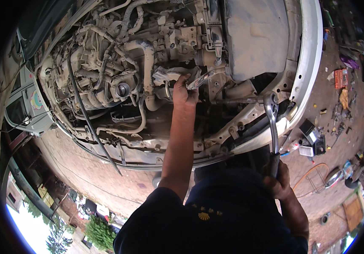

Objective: The person uses a socket wrench to loosen and remove bolts from the engine bay of a white car. They repeatedly reach into the engine compartment, turn the wrench, and remove fasteners while working in an outdoor repair area.

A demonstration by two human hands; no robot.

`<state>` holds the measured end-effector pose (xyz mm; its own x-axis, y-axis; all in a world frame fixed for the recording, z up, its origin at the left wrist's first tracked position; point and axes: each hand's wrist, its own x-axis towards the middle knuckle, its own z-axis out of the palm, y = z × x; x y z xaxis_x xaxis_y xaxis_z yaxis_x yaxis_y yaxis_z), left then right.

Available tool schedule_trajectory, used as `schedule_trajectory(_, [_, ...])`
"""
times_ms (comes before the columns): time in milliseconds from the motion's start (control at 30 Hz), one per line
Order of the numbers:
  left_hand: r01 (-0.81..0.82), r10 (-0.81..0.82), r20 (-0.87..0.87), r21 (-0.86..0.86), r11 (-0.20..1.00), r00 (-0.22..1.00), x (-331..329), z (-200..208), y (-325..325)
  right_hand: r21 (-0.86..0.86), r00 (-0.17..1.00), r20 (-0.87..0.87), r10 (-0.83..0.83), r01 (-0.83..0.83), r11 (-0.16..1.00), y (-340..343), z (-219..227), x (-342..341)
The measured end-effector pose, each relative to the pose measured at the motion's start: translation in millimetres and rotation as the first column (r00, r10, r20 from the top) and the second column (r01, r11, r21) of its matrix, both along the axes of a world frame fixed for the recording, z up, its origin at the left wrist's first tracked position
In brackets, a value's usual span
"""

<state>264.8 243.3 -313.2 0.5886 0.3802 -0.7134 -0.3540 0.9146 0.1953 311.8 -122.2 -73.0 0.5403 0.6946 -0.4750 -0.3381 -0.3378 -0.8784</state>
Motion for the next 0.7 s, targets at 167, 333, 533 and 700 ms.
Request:
schedule_trajectory(167, [-0.117, 0.115, 0.047, 0.043, 0.992, 0.992, 21.0, 14.5, 5.4, 0.045, 0.999, -0.008, -0.038, 0.038, 0.998, 0.7, -1.5, -1.1])
schedule_trajectory(333, [0.037, -0.036, -0.009, 0.098, 0.995, 0.999, 31.7, 4.6, 33.8, 0.047, 0.996, 0.072, 0.048, -0.052, 0.998, 1.5, -0.1, 2.2])
schedule_trajectory(533, [0.334, -0.257, -0.298, 0.246, 0.91, 0.919, 33.4, -9.8, 30.6, 0.114, 0.999, 0.031, -0.018, 0.014, 0.993, 1.1, -19.3, -17.1])
schedule_trajectory(700, [0.791, -0.398, -0.793, 0.164, 0.589, 0.461, -3.1, -13.6, 12.2, 0.104, 0.945, -0.203, -0.258, 0.283, 0.953, 42.4, -20.7, -41.3])
